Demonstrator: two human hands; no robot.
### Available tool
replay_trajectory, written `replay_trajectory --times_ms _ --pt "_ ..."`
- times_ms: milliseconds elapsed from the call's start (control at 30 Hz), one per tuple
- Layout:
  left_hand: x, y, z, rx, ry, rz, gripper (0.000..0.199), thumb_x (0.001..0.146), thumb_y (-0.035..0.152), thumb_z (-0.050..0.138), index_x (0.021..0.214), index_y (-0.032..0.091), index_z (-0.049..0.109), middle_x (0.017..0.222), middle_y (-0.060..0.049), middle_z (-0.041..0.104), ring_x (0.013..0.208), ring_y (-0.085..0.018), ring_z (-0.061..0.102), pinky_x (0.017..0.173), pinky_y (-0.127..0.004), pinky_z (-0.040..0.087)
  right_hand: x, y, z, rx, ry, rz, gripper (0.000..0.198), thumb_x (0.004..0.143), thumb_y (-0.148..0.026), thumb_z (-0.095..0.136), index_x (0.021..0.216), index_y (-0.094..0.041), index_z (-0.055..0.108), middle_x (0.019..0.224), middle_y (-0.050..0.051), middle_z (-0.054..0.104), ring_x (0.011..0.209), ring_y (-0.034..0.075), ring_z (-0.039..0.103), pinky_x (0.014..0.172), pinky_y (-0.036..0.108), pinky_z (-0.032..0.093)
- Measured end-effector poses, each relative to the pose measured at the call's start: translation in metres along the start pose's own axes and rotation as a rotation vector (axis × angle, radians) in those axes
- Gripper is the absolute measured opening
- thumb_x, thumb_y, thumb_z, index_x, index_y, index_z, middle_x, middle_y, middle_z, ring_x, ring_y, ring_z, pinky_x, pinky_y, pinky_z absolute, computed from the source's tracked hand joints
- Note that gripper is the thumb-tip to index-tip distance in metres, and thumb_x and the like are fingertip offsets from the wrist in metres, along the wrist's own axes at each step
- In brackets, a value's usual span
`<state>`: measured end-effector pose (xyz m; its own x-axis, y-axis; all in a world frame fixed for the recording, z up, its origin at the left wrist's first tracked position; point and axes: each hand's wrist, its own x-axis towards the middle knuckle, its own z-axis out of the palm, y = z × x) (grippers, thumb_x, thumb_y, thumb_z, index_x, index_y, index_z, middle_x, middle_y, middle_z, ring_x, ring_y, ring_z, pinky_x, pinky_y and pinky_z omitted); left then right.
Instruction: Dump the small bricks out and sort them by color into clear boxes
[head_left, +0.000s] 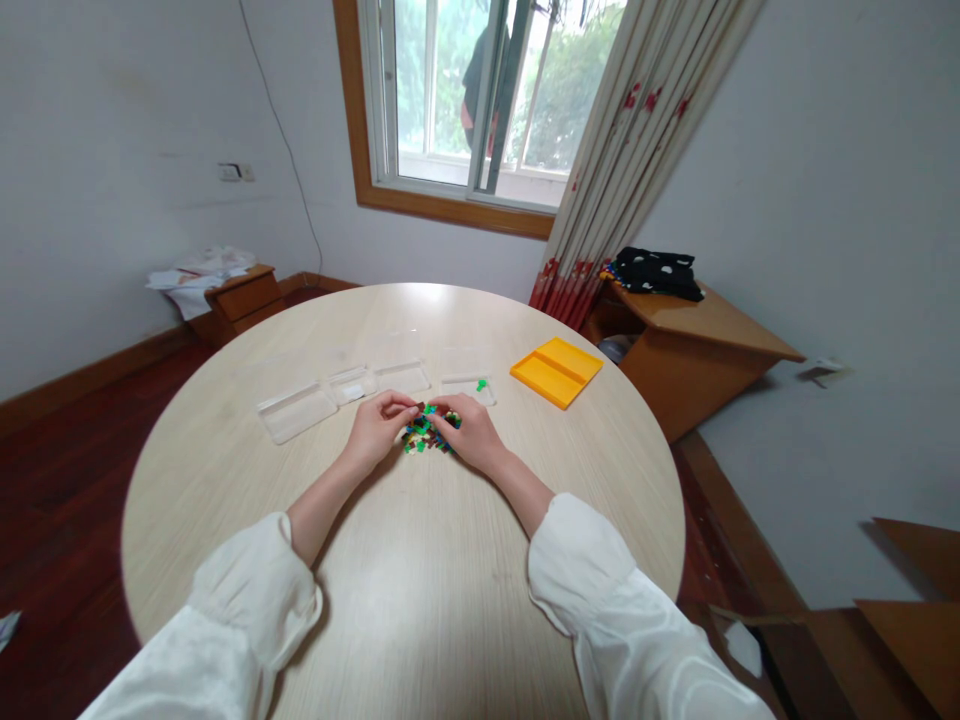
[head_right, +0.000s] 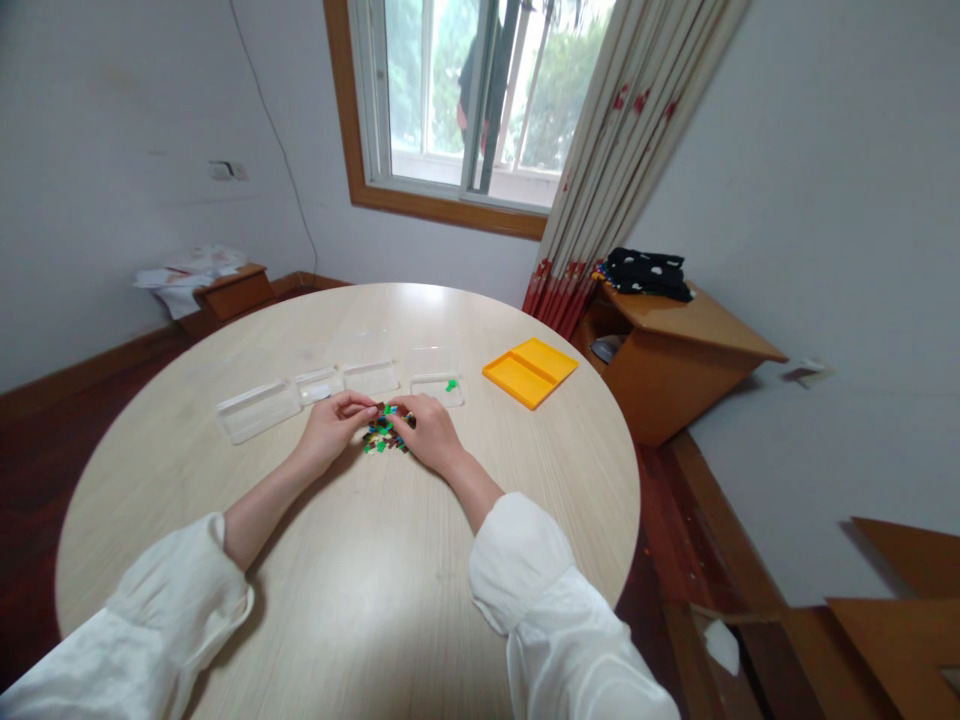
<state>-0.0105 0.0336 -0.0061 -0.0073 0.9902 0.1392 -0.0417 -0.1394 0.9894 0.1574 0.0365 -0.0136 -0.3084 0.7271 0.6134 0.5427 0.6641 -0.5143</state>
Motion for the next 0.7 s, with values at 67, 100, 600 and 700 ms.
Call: replay_trajectory --times_ms 67,100,600,700 --pt "0.0004 -0.0001 0.0001 0.001 0.007 0.011 0.033 0.052 0.040 0.079 0.066 0.015 0.062 0.063 -0.002 0.067 0.063 -0.016 0.062 0.066 -0.028 0.049 0.0000 -0.0002 0.0001 0.000 0.001 0.000 0.013 0.083 -0.021 0.063 0.094 -0.018 0.067 0.085 0.005 0.071 0.080 0.018 0.063 0.077 0.031 0.047" --pt "0.0006 -0.0002 0.0001 0.001 0.011 0.015 0.032 0.051 0.039 0.079 0.065 0.015 0.062 0.063 -0.002 0.067 0.062 -0.015 0.062 0.065 -0.027 0.048 0.0000 -0.0004 0.0002 0.000 0.000 0.000 0.013 0.083 -0.022 0.063 0.094 -0.018 0.067 0.085 0.005 0.071 0.080 0.018 0.062 0.077 0.031 0.047" --pt "-0.0033 0.0019 0.0056 -0.013 0.000 -0.001 0.039 0.047 0.041 0.082 0.065 0.016 0.058 0.060 0.000 0.064 0.058 -0.013 0.060 0.060 -0.025 0.047 0.0005 -0.0042 0.0019 -0.071 0.008 0.016 0.012 0.082 -0.021 0.064 0.093 -0.018 0.067 0.083 0.005 0.070 0.079 0.018 0.062 0.076 0.030 0.045" --pt "-0.0038 0.0021 0.0056 -0.019 -0.009 -0.001 0.041 0.048 0.042 0.081 0.069 0.016 0.058 0.061 0.000 0.065 0.060 -0.014 0.062 0.062 -0.027 0.049 0.0002 -0.0053 0.0021 -0.078 0.003 0.029 0.013 0.082 -0.021 0.063 0.093 -0.017 0.067 0.082 0.005 0.070 0.079 0.018 0.062 0.076 0.030 0.046"
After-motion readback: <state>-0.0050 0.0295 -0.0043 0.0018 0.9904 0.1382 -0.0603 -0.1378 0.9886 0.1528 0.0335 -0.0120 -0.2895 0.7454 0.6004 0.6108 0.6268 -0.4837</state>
